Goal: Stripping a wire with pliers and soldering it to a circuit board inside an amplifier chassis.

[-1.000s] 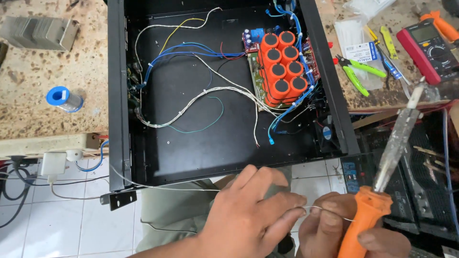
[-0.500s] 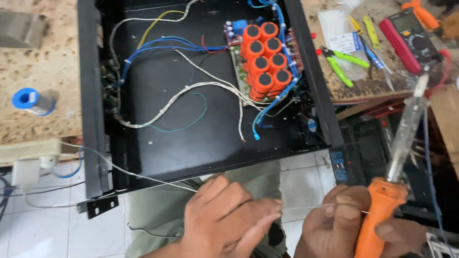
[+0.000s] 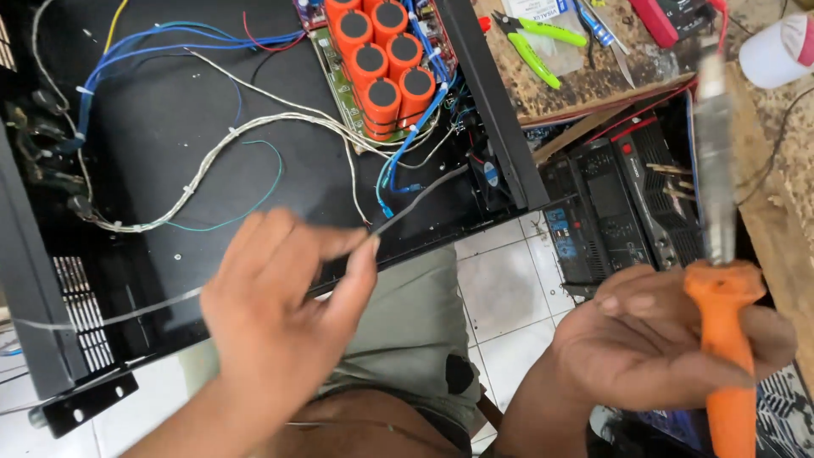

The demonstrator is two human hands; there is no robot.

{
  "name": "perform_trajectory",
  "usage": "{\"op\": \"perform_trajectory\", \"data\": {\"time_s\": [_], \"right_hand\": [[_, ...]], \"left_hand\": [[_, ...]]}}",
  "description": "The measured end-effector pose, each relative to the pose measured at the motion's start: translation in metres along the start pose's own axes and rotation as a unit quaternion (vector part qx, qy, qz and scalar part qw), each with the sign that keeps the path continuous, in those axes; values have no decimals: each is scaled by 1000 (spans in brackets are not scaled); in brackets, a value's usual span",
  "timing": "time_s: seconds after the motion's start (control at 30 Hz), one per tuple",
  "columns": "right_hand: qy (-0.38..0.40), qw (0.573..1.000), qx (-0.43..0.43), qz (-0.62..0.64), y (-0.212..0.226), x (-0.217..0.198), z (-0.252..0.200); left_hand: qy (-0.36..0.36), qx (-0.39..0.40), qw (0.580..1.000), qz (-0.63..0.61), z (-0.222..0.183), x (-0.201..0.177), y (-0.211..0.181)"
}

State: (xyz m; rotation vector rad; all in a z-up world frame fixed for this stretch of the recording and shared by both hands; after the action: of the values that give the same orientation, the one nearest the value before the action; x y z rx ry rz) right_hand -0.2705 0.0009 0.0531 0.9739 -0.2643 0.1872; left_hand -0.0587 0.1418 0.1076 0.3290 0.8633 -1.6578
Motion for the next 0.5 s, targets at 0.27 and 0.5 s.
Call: {"op": "perform_trajectory", "data": {"time_s": [0.27, 0.5], "right_hand": [[-79, 973, -190, -101, -26, 14, -2], [91, 974, -131, -160, -49, 9, -6]], "left_hand": [[81, 69, 992, 65, 29, 51, 27], [91, 77, 987, 107, 37, 88, 42]]}}
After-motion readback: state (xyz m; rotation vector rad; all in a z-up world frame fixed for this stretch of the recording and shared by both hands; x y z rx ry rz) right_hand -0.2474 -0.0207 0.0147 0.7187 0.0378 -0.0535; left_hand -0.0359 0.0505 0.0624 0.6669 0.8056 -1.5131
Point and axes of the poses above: each hand's wrist, its own z-axis towards the middle knuckle, its own x-axis out of the palm, y = z × x, the point moved 1 cm from there along z, towards the middle knuckle, and after that the axes turned 15 degrees about x, right-handed, at the moved point
